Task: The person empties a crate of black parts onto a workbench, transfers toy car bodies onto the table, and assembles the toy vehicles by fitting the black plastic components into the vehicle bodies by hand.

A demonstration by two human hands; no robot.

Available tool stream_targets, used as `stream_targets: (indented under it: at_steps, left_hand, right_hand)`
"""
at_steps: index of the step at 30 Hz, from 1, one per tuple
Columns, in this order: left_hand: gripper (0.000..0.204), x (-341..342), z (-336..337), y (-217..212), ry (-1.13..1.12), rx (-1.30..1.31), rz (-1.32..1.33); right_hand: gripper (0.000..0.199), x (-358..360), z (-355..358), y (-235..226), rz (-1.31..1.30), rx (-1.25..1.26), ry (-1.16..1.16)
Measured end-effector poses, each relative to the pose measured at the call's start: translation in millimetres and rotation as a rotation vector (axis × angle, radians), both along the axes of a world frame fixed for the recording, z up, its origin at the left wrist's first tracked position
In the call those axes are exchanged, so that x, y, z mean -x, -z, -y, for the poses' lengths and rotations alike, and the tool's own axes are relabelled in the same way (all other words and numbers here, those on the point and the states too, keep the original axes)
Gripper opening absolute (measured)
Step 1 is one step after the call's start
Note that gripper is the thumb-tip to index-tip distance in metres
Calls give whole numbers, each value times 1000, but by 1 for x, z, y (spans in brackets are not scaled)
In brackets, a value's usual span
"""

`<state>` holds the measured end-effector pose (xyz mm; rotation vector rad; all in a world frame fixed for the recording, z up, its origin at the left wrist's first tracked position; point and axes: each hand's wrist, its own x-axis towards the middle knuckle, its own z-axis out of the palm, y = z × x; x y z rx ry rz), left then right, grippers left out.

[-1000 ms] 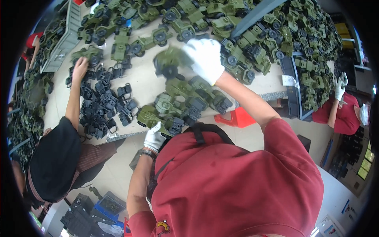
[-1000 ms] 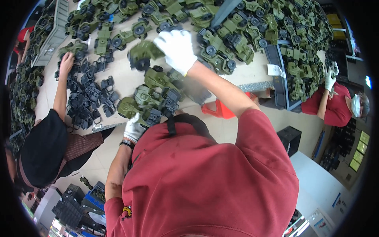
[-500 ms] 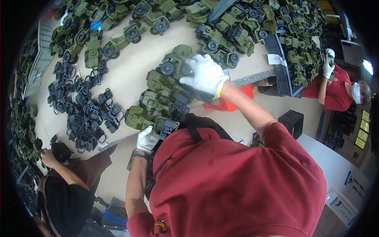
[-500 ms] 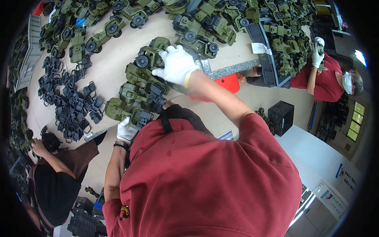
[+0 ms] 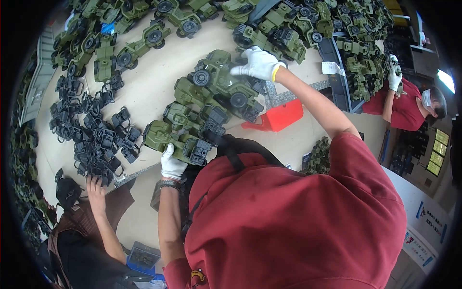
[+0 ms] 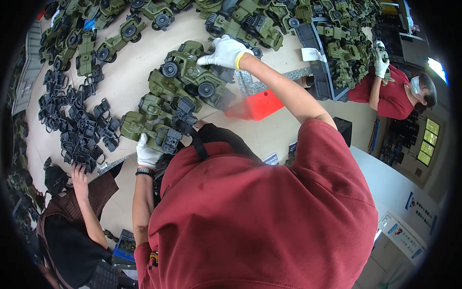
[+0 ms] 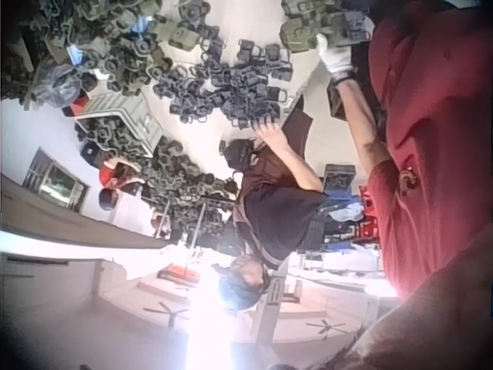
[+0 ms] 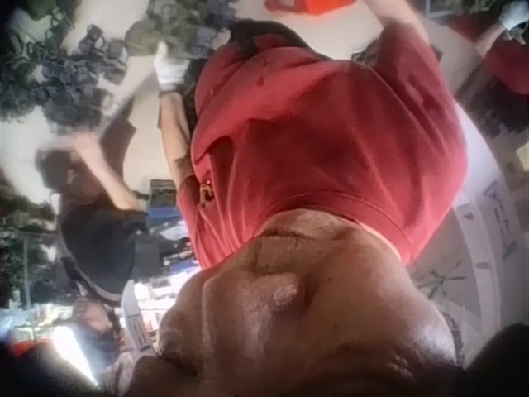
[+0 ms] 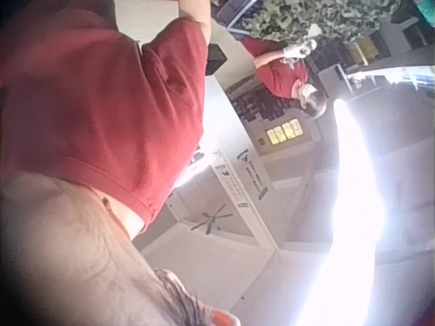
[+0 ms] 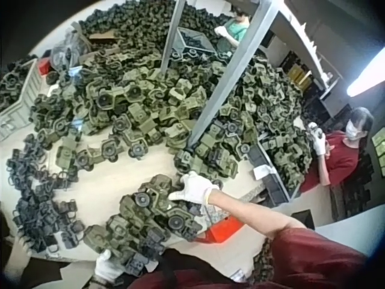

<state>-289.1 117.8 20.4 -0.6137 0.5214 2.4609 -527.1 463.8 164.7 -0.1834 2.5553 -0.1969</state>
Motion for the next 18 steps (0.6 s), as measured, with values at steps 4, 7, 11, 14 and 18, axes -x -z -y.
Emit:
stream_targets:
  at_steps: [4,7,11,14,18]
  left_hand:
    - [74,1,-2,0,-81,-78,20]
    - [76,6,-2,0,-79,-26,15]
    - [75,16,-1,-9,-100,-4,77]
    - [61,28,6,-9,-157,-85,129]
    - [45,40,16,-13,-127,101,209]
  right_hand:
    - [111,-23,4,8,60,23,-38]
    - [116,-27,7,12,34,34,-43]
    - [116,-23,5,28,161,103,26]
    - [111,-27,6,40,200,266,100]
    - [105,-29,10,42,333,272,262]
